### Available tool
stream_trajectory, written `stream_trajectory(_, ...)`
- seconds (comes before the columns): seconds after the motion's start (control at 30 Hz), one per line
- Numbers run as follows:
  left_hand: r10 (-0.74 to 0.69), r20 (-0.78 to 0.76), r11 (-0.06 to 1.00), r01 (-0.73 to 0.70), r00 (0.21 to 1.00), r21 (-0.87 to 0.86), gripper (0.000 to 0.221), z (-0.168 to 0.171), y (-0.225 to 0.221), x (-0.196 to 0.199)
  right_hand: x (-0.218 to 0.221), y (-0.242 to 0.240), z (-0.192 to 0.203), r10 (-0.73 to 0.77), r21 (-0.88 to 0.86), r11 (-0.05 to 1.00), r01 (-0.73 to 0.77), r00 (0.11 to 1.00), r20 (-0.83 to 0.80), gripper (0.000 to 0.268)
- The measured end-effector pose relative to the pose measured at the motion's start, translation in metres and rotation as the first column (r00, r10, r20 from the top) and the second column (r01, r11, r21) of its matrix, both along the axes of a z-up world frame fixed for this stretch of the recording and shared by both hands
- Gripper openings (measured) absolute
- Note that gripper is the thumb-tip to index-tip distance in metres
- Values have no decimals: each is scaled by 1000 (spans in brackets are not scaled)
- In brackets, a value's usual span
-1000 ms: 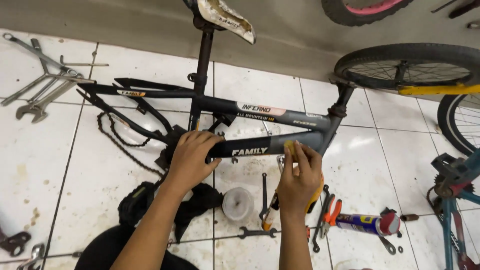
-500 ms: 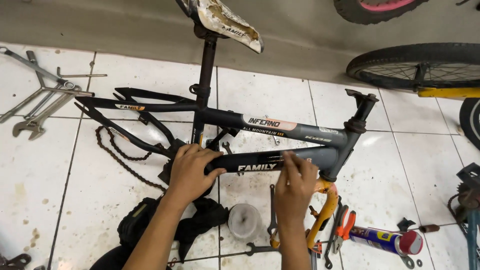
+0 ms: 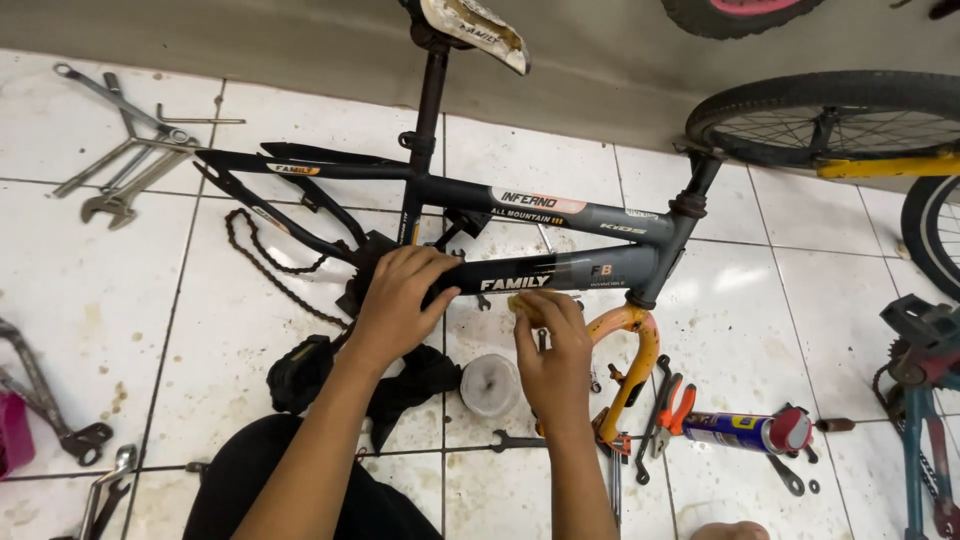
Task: Polishing a black and orange bicycle frame using a small applicator and polishing compound.
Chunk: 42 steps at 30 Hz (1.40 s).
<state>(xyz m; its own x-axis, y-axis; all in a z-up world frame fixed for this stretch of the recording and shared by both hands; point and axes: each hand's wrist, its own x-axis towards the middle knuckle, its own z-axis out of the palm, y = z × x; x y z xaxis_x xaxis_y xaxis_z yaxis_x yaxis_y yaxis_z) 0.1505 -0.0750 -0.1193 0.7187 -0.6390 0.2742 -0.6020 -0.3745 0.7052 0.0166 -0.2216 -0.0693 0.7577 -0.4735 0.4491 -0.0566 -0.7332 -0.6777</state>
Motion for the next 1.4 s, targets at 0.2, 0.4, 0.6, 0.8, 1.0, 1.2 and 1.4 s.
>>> stream_trajectory(0.2,-60,-65,998,58,996,-34,27,66,51,-40,-26,29,-6,82,150,986,-78,996,-18,16)
stream_trajectory(0.4,38,-216,999,-34,976,20,26,86,144,-77,-48,58,-3,124,220,969,-112,992,-39,18)
stream_trajectory(0.6,291,-369,955,-290,883,61,20,18,235,-104,-68,79,5,186,211,960,-183,983,6,17)
stream_trajectory(0.8,42,-484,999,-41,874,13,23,-98,257,-139,-75,92,18,251,188,954,-235,965,-69,19)
stream_trajectory(1.0,106,-154,902,-30,982,430,25,-150,236,-164,-79,98,21,260,210,950,-232,959,-114,21)
stream_trajectory(1.2,256,-60,924,-226,965,309,16,-166,271,-161,-76,91,13,237,200,957,-209,962,-133,20)
stream_trajectory(1.4,576,-71,817,-570,815,85,24,-127,305,-147,-58,101,12,250,238,949,-206,953,-173,19)
